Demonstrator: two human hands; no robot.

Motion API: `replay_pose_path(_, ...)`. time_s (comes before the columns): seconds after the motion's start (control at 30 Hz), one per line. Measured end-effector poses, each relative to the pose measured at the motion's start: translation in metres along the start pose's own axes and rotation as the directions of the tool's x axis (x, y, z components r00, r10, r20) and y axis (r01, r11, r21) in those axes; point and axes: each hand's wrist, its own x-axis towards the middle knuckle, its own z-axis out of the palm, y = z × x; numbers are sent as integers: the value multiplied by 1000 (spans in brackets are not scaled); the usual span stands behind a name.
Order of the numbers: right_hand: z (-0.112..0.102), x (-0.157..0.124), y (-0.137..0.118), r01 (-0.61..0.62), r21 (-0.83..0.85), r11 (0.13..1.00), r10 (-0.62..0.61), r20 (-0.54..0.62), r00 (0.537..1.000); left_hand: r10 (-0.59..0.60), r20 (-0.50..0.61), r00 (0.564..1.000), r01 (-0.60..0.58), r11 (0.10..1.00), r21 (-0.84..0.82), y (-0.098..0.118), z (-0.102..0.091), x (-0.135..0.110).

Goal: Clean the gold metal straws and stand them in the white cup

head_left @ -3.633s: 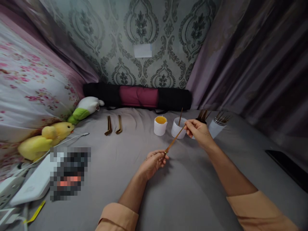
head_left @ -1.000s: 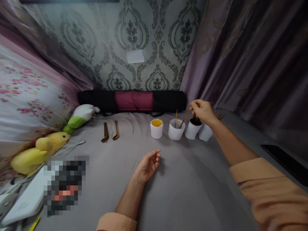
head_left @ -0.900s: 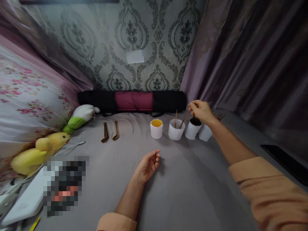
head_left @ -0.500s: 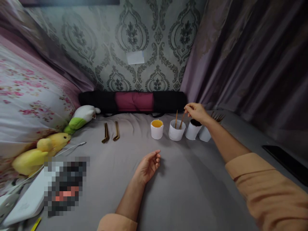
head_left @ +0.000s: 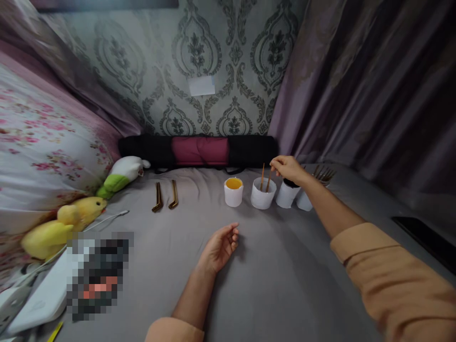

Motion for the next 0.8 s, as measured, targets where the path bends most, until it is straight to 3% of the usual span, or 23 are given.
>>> replay_pose_path(0.27, 8, 2, -2, -52, 12, 999, 51, 14, 999, 1, 13, 1000, -1, 1000, 6, 1, -1, 1)
replay_pose_path(0.57, 14, 14, 15, -86, -62, 994, 81, -74, 994, 1, 6, 1000, -1, 1000, 11, 0, -1, 1)
replay_pose_path(0.8, 14, 19, 21, -117, -104, 988, 110, -75, 991, 0, 2, 1000, 0, 1000, 6, 1, 0, 1)
